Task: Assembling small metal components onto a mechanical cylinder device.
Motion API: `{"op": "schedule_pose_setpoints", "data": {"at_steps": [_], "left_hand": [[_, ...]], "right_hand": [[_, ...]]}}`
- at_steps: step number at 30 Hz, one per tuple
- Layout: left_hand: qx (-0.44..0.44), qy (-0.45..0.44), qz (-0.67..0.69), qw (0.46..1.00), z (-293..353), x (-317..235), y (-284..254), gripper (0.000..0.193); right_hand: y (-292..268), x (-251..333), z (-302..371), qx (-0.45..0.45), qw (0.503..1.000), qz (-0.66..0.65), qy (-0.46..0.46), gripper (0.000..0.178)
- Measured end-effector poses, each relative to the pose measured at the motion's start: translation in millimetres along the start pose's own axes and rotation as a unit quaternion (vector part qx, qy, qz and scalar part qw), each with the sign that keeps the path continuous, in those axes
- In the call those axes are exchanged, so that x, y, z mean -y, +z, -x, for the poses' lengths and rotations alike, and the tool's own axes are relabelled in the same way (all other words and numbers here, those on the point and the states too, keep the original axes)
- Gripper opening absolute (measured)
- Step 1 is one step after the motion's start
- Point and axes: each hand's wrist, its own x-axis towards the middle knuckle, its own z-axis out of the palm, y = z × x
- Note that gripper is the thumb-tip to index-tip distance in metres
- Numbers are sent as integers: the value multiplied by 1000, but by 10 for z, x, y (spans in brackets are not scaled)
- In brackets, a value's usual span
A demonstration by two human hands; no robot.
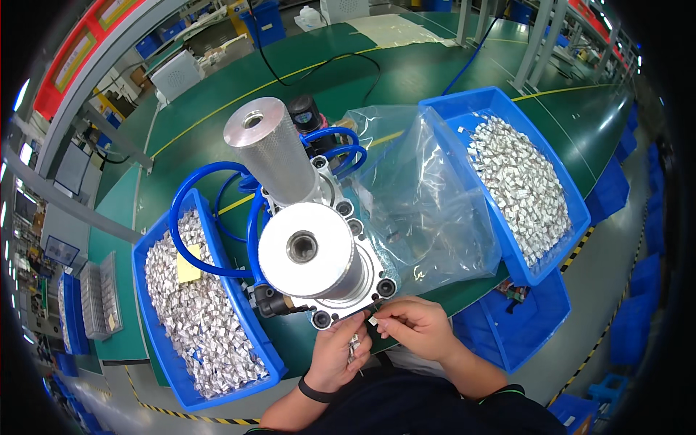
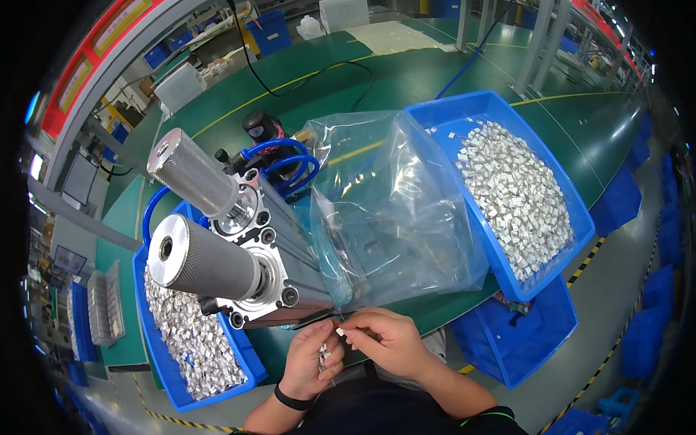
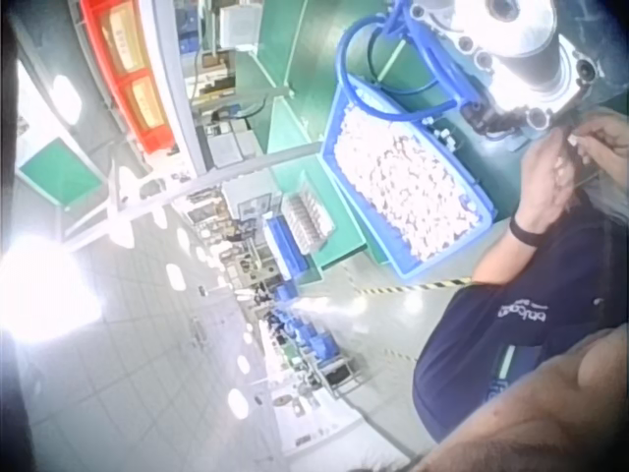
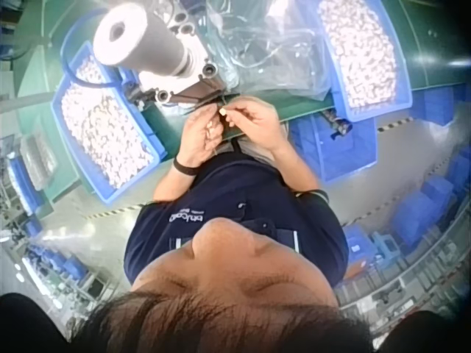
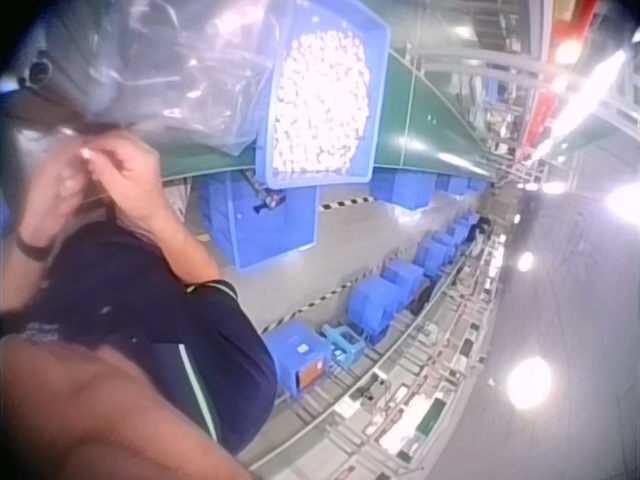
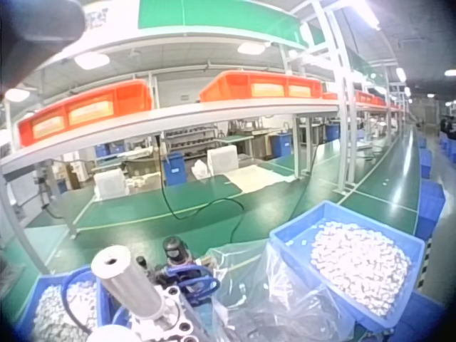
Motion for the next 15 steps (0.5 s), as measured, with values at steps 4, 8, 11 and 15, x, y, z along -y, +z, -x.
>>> {"op": "schedule_pose_setpoints", "data": {"at_steps": [4, 8, 11, 15], "left_hand": [[-13, -7, -12, 1000, -15, 30, -37, 20], [-24, -8, -12, 1000, -16, 24, -21, 19], [-20, -11, -9, 1000, -14, 10, -11, 19], [-11, -13, 4, 1000, -18, 9, -15, 18]], "right_hand": [[23, -39, -64, -30, 997, 63, -23, 15], [30, -76, -101, -44, 997, 68, -15, 13], [48, -112, -111, -51, 997, 60, -19, 11], [53, -93, -124, -52, 997, 57, -19, 10]]}}
